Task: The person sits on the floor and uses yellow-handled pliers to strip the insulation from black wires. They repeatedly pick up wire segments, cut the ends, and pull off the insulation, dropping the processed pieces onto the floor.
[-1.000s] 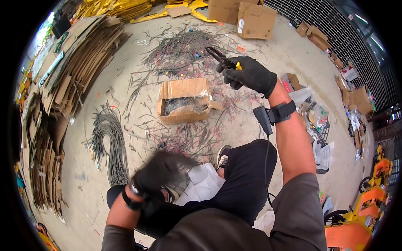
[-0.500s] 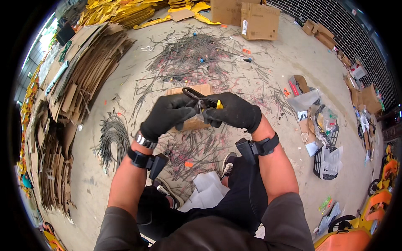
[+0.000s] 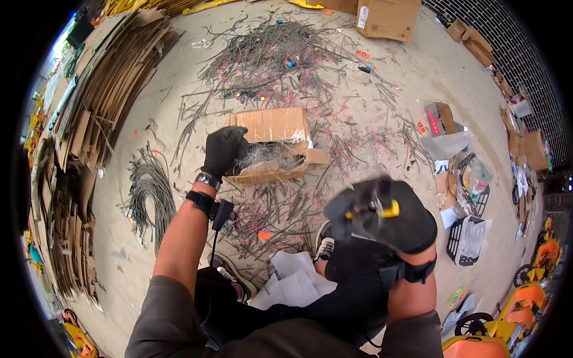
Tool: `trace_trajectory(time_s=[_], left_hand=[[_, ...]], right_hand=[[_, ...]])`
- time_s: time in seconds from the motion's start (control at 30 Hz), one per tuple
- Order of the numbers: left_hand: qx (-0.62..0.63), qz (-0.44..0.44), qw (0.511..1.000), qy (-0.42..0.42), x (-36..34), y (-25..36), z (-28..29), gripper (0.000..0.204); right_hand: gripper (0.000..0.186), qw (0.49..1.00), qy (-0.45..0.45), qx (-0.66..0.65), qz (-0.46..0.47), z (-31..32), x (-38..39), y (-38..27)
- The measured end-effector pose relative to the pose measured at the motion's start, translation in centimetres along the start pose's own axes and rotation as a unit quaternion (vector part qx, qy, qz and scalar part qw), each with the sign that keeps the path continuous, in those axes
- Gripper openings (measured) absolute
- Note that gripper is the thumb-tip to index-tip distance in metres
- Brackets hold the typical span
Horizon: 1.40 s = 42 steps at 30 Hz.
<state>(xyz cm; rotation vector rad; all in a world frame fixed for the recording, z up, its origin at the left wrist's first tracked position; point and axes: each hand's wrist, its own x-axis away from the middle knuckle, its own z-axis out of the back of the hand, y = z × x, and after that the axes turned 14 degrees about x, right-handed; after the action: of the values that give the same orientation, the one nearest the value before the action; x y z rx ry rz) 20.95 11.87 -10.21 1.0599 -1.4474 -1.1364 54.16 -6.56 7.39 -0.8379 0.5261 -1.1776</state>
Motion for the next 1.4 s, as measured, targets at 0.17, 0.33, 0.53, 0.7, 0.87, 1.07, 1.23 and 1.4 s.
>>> trace_trajectory(time_s=[0.17,0.33,0.53,0.7,0.87,1.07,1.23,1.4], left_hand=[[0.062,-0.122,0.988,0.075,-4.3,2.3,-0.7,0.025],[0.106,-0.252,0.952,0.136,-6.1,5.6,-1.2,0.025],[-0.062,-0.198,0.956,0.209,-8.7,0.1,4.1,0.027],[-0.134,-0.146,0.966,0.164,-8.6,-9.2,5.5,0.017],[-0.292,0.003,0.951,-0.103,-7.0,-11.7,4.0,0.051],[-0.407,-0.080,0.904,-0.102,-2.6,-5.9,3.4,0.090],[-0.556,-0.129,0.819,-0.058,-1.3,-1.8,5.5,0.035],[-0.462,-0.244,0.852,0.009,4.6,2.1,8.0,0.037]], right_hand=[[0.048,0.987,0.055,0.151,0.006,-0.1,2.4,-1.2],[0.046,0.984,0.122,0.115,-0.059,-0.4,3.8,-0.8],[0.016,0.836,0.039,-0.493,0.236,2.9,1.9,-0.9],[0.022,0.812,0.117,-0.504,0.270,5.8,4.6,-3.5],[0.028,0.881,0.155,-0.429,0.125,0.1,4.7,-1.2],[0.050,0.961,0.119,-0.218,-0.118,-1.9,1.7,-5.0],[0.032,0.961,0.046,-0.268,-0.047,-2.8,0.7,-4.7],[0.028,0.973,0.042,-0.225,0.023,-4.3,0.4,-6.0]])
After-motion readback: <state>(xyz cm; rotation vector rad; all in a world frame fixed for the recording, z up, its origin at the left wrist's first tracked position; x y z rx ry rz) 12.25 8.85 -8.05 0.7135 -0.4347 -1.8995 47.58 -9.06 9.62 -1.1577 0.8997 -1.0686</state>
